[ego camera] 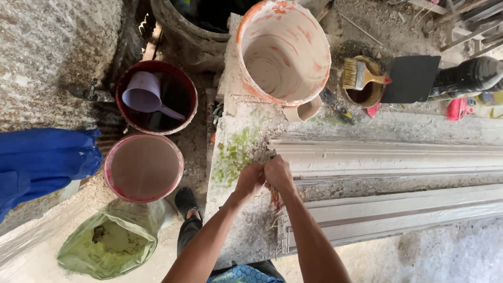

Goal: The person uses a sanding block to smooth the edges and surfaces of long white moulding pieces resting on a workbench. They repeatedly move the mouldings to access different sections and sand them thoroughly.

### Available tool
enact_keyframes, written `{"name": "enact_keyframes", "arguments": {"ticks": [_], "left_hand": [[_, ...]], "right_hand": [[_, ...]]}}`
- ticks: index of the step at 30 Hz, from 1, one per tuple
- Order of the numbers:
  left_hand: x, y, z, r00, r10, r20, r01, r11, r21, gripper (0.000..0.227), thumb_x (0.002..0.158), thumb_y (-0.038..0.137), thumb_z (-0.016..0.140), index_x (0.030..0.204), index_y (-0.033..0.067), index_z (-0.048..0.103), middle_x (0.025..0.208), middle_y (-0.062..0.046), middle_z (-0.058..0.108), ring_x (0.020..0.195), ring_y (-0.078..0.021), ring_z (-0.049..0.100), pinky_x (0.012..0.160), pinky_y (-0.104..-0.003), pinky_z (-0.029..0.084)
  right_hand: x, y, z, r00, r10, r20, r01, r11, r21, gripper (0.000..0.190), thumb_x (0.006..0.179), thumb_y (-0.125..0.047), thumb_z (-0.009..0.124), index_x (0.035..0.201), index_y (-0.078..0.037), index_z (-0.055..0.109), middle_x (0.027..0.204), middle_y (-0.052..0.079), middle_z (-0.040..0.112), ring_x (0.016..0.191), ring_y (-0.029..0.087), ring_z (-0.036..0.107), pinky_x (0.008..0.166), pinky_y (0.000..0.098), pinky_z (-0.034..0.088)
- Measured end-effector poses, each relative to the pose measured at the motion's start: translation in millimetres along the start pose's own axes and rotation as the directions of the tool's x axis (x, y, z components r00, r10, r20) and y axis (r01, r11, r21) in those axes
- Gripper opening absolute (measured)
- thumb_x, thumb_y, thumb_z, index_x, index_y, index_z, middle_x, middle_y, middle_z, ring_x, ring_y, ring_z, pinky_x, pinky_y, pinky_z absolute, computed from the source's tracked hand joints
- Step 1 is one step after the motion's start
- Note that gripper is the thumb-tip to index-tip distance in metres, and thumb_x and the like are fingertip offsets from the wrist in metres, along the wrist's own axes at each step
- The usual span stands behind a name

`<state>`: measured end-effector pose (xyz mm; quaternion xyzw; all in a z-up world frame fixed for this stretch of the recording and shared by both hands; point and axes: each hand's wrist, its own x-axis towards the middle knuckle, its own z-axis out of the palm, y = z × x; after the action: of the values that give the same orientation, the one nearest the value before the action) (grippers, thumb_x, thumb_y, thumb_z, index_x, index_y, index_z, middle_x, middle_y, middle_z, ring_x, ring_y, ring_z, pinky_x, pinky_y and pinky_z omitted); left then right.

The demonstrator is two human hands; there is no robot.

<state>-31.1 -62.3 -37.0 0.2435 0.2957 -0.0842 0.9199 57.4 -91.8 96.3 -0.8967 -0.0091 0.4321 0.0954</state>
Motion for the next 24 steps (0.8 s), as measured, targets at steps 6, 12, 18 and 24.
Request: {"name": "enact_keyframes", "arguments": {"ticks": [6, 12, 18, 24], "left_hand": [[-48, 75, 28, 0.997, 0.069, 0.042, -0.072, 0.511, 0.857, 0.018, 0.103, 0.016, 0.06, 0.099, 0.0107, 0.077, 0.092, -0.01, 0.079, 0.075, -0.0188, 0.074, 0.07, -0.033, 0.063], [-46, 69, 24, 0.977, 0.187, 0.099, -0.183, 0.51, 0.84, 0.012, 0.094, 0.014, 0.072, 0.094, 0.0041, 0.078, 0.089, -0.014, 0.08, 0.074, -0.0172, 0.071, 0.065, -0.031, 0.059], [-32, 50, 14, 0.987, 0.158, 0.04, -0.132, 0.627, 0.768, 0.012, 0.094, 0.014, 0.07, 0.099, 0.0055, 0.076, 0.093, -0.011, 0.073, 0.07, -0.0095, 0.07, 0.056, -0.023, 0.057], [-53, 89, 31, 1.0, -0.019, -0.009, 0.02, 0.654, 0.756, 0.024, 0.101, 0.016, 0.058, 0.12, 0.0118, 0.073, 0.085, -0.02, 0.075, 0.065, -0.0201, 0.058, 0.05, -0.028, 0.048]], "right_hand": [[-20, -38, -15, 0.984, 0.17, -0.042, -0.162, 0.973, 0.163, 0.039, 0.1, -0.016, 0.044, 0.089, 0.013, 0.067, 0.073, 0.026, 0.07, 0.057, 0.029, 0.071, 0.053, 0.0424, 0.061], [21, -16, -48, 0.994, 0.051, 0.101, -0.074, 0.966, 0.246, 0.034, 0.099, -0.023, 0.051, 0.092, 0.007, 0.066, 0.072, 0.019, 0.068, 0.057, 0.025, 0.067, 0.05, 0.0397, 0.055], [54, -11, -93, 0.954, -0.102, 0.282, -0.01, 0.929, 0.37, 0.031, 0.098, -0.031, 0.06, 0.096, -0.001, 0.064, 0.072, 0.01, 0.065, 0.057, 0.02, 0.061, 0.046, 0.0363, 0.047], [-17, 27, -76, 0.975, 0.167, 0.148, -0.219, 0.843, 0.491, 0.06, 0.104, -0.062, 0.037, 0.108, -0.004, 0.051, 0.065, 0.003, 0.049, 0.047, 0.012, 0.043, 0.035, 0.0306, 0.037]]}}
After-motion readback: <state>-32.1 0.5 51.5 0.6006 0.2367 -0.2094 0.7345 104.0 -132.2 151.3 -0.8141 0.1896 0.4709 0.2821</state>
